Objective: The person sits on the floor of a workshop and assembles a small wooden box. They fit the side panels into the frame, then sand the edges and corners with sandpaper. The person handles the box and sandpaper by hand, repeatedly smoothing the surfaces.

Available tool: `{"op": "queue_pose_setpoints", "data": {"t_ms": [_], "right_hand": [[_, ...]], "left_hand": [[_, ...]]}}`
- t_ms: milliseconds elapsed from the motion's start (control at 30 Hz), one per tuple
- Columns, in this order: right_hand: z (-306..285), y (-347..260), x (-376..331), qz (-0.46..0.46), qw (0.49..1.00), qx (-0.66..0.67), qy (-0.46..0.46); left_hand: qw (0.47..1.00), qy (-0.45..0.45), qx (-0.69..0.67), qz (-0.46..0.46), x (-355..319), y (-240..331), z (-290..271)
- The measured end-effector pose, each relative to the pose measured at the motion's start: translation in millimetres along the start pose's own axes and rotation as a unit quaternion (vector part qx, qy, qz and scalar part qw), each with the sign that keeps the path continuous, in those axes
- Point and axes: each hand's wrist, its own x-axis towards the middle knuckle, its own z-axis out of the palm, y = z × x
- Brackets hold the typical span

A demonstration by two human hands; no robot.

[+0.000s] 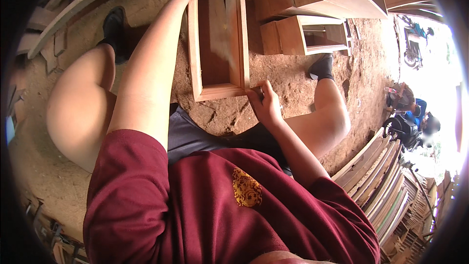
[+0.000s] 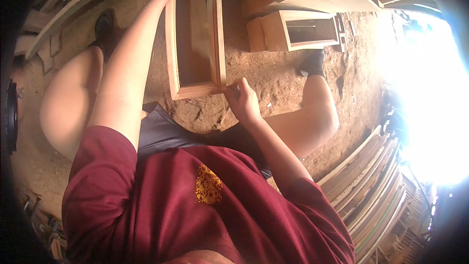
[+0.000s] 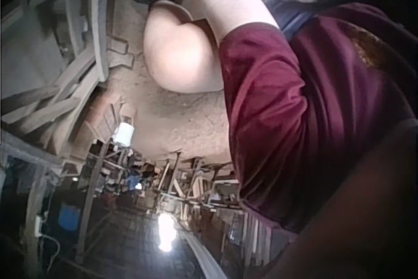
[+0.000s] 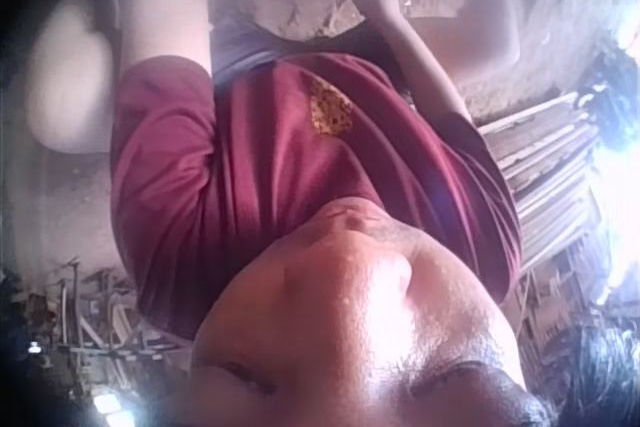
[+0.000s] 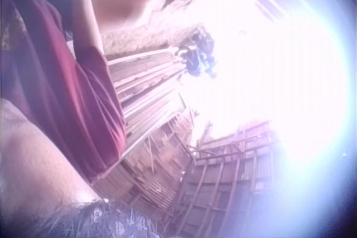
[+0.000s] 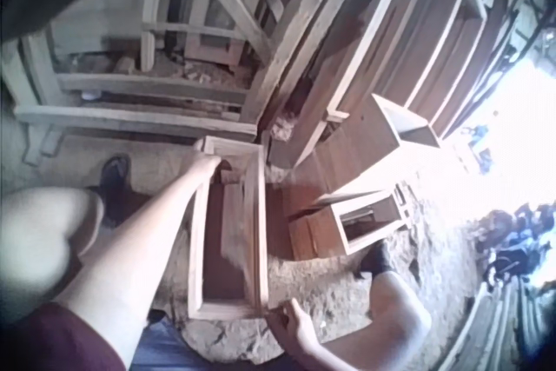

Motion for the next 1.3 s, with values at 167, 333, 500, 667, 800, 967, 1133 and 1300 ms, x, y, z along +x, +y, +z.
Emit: {"op": "queue_pose_setpoints", "data": {"t_ms": [167, 333, 500, 667, 800, 967, 1133, 1300], "right_hand": [[13, -4, 41, -0.029, 0.999, 0.042, 0.018], [7, 4, 3, -0.038, 0.999, 0.02, 0.014], [10, -2, 47, -0.068, 0.997, -0.013, 0.036], [9, 6, 32, -0.083, 0.994, -0.066, 0.02], [7, 4, 10, -0.065, 0.996, -0.046, 0.028], [14, -11, 53, -0.075, 0.995, -0.044, 0.056], [9, 6, 9, -0.094, 0.995, -0.031, 0.02], [9, -15, 50, -0.117, 0.99, -0.049, 0.067]], "left_hand": [[0.996, -0.032, -0.085, 0.02, 26, -35, 2], [0.996, 0.0, -0.086, 0.022, 9, -14, 0], [0.999, -0.032, -0.031, -0.003, -5, 15, -17], [0.999, -0.036, -0.017, -0.02, -1, 13, -18], [0.997, -0.024, -0.079, -0.009, -3, 9, -9], [0.997, -0.053, -0.051, -0.014, 11, -8, -9], [0.998, -0.003, 0.064, 0.006, 5, -9, -15], [0.997, -0.06, -0.037, 0.022, 8, -6, -16]]}}
